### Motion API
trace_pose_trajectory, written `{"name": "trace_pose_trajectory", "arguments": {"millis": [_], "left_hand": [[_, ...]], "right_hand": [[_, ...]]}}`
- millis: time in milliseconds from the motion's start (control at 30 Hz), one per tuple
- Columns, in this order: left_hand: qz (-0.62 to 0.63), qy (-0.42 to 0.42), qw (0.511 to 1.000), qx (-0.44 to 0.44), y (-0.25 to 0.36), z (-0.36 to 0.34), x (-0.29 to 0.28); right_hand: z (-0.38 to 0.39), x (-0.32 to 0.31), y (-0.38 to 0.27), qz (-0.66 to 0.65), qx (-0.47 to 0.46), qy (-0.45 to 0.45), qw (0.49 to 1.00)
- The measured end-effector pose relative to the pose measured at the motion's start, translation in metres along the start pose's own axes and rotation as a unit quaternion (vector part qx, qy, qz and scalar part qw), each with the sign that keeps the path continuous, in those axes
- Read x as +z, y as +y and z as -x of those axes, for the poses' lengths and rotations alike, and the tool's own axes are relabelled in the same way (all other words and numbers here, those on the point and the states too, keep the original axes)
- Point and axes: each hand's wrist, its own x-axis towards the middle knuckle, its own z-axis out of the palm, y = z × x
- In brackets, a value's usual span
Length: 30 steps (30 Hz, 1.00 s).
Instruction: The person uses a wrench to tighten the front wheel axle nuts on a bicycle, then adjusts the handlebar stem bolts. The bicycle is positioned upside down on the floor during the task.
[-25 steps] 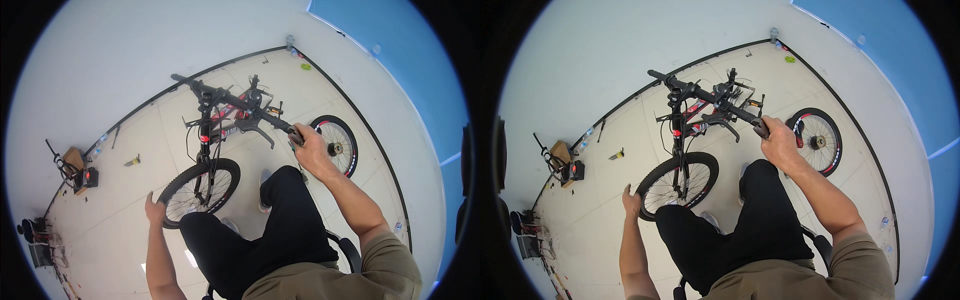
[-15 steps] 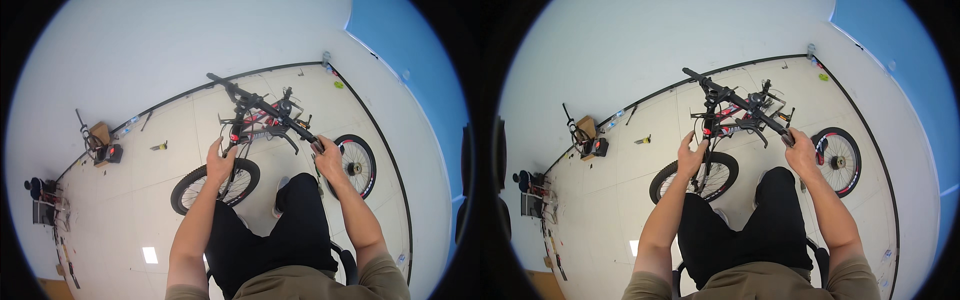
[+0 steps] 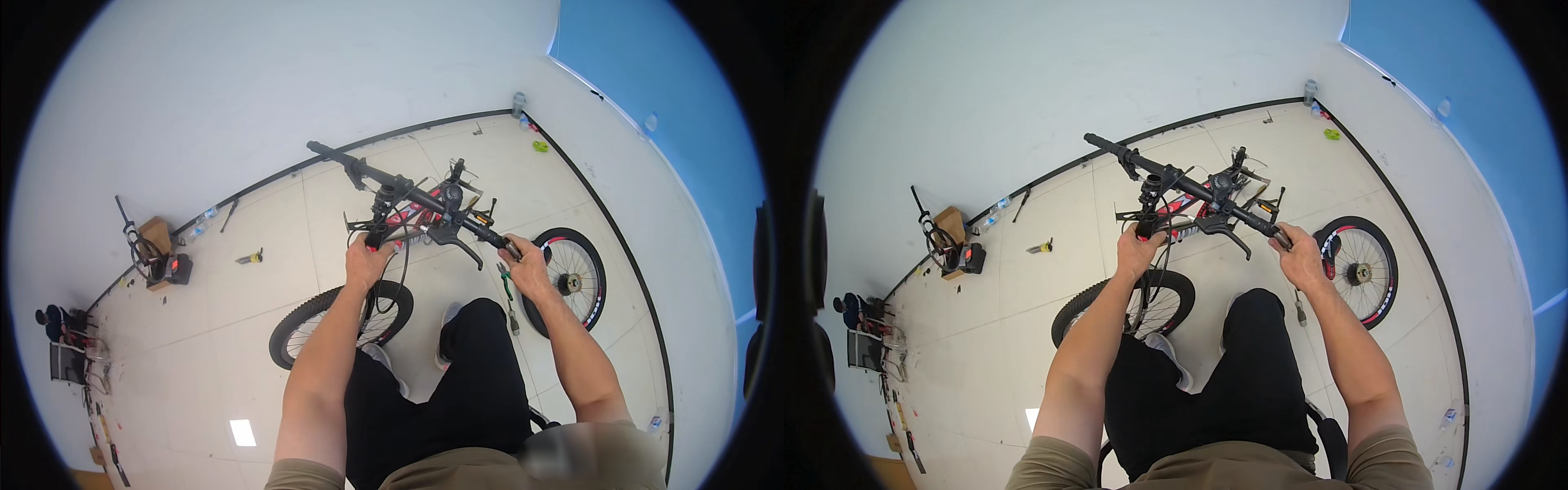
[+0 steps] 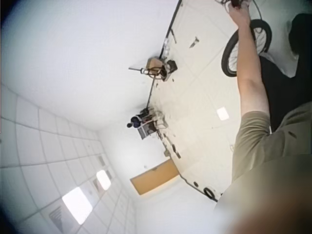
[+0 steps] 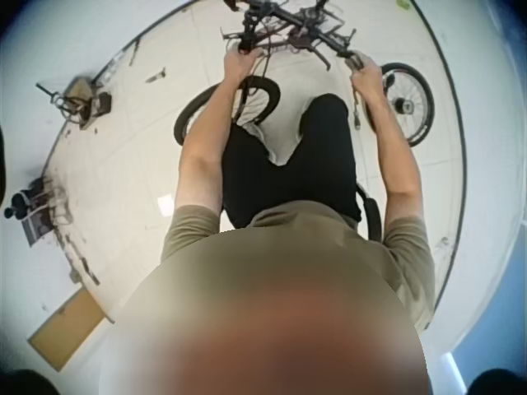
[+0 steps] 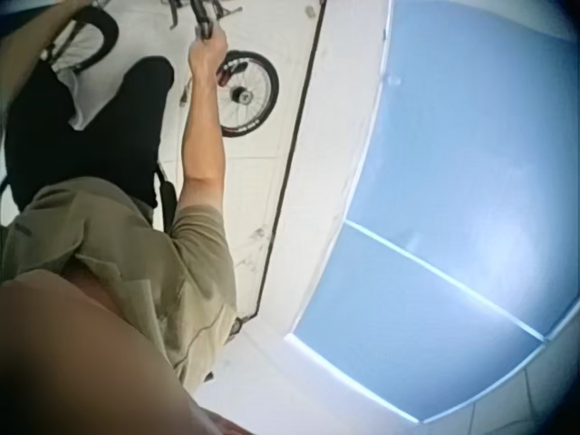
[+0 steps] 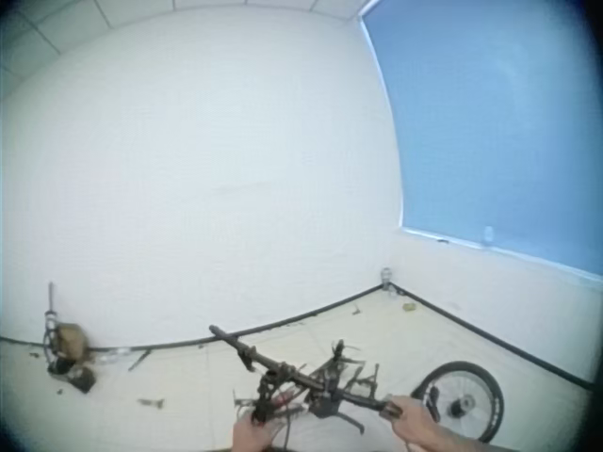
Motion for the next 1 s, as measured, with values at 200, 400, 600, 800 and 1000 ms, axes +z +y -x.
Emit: {"name": "trace_pose_trajectory", "arguments": {"millis": [200, 400, 600, 800, 1000], "left_hand": [[0.086, 0.0, 0.996, 0.012, -0.014, -0.008, 0.012], [0.069, -0.013, 0.998, 0.005, -0.006, -0.007, 0.012], [0.073, -0.001, 0.997, 0.001, -0.014, -0.008, 0.013], [0.062, 0.005, 0.998, 0.015, -0.02, -0.011, 0.016], [0.054, 0.003, 0.998, 0.019, -0.001, -0.003, 0.013]], "right_hand": [[-0.008, -0.001, 0.006, -0.026, -0.002, -0.012, 1.0], [-0.009, -0.006, 0.01, 0.003, -0.009, 0.01, 1.0], [0.027, -0.03, -0.012, -0.024, 0.094, 0.032, 0.995], [0.064, -0.059, -0.034, -0.074, 0.2, 0.033, 0.976], [0.083, -0.079, -0.101, -0.288, 0.148, -0.005, 0.946]]}}
